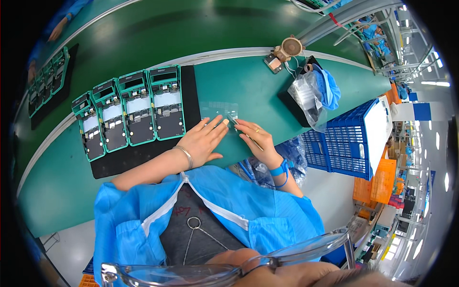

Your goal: The worker is assembling small components onto green circuit boards using a metal tool.

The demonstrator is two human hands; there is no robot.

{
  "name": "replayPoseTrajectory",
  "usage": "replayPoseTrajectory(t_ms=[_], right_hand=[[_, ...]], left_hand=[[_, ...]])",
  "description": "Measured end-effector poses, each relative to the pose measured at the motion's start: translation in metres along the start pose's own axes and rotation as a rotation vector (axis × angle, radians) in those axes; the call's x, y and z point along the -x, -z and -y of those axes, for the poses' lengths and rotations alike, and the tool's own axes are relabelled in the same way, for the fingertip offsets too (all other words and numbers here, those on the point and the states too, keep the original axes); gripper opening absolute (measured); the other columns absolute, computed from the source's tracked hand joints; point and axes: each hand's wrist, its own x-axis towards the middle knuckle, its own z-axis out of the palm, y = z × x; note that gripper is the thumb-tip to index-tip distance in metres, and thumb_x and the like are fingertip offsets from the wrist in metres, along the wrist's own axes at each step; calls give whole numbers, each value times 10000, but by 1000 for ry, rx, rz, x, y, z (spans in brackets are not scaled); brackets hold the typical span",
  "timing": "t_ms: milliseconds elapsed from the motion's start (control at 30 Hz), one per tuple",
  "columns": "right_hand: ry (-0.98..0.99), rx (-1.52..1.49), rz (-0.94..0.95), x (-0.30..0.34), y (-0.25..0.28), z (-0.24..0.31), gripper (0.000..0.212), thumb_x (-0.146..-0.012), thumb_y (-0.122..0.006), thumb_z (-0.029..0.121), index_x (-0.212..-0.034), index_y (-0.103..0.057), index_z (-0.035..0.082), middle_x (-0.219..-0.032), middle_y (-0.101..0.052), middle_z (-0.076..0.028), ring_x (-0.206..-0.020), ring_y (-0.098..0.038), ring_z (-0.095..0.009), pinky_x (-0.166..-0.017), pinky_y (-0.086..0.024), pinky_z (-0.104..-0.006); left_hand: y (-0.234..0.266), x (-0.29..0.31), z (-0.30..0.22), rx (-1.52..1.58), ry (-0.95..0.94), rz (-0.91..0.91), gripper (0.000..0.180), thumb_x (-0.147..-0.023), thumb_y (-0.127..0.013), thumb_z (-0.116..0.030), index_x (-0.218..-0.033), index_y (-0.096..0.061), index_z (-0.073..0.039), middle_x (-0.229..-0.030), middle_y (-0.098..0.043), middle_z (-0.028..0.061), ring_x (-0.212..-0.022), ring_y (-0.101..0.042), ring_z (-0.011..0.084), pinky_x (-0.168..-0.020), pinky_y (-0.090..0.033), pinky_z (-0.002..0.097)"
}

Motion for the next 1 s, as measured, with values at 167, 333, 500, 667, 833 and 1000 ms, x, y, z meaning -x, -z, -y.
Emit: replayPoseTrajectory(t_ms=[167, 333, 500, 667, 833, 1000], right_hand=[[73, 79, 30, -5, -1, -1, 297, -862, -639, -45, -1156, -656, -12, -1240, -640, -182, -1119, -626, -346, -945, -497, -399], [266, 289, 15, -3, -10, -4, 334, -803, -678, -76, -1129, -648, -9, -1209, -650, -190, -1065, -646, -351, -856, -549, -400], [345, 292, -32, -42, -14, 8, 365, -760, -702, -95, -1111, -652, -5, -1165, -666, -188, -1015, -663, -349, -821, -563, -394], [470, 201, 30, -89, -39, 25, 333, -765, -695, -88, -1086, -669, -2, -1152, -672, -180, -999, -661, -349, -812, -564, -389], [640, 237, 96, -124, -72, 29, 336, -772, -683, -13, -1106, -658, -1, -1153, -660, -171, -1019, -648, -330, -835, -559, -374], [684, 285, 133, -134, -87, 27, 335, -766, -657, 9, -1100, -651, -10, -1147, -655, -179, -1012, -642, -328, -844, -556, -372]], left_hand=[[-2, 4, 4, 7, -14, -24, 764, -884, -602, -510, -1422, -437, 6, -1522, -370, 154, -1443, -277, 311, -1171, -247, 452], [0, 6, 1, 34, 4, 2, 779, -876, -613, -511, -1431, -427, 4, -1524, -368, 152, -1445, -276, 307, -1174, -242, 454], [1, 8, -1, 92, -10, -94, 734, -863, -641, -476, -1391, -468, 3, -1472, -424, 167, -1410, -338, 312, -1158, -279, 448], [44, 36, 27, 17, 81, -515, 448, -700, -746, -222, -1067, -613, 0, -1100, -613, 115, -1086, -574, 297, -859, -490, 399], [49, 75, 65, -234, 334, -483, 387, -767, -750, -190, -1081, -637, 6, -1157, -621, 109, -1130, -546, 340, -897, -472, 423], [40, 80, 67, -222, 377, -464, 384, -802, -724, -208, -1104, -630, 9, -1187, -612, 105, -1106, -545, 330, -913, -458, 423]])
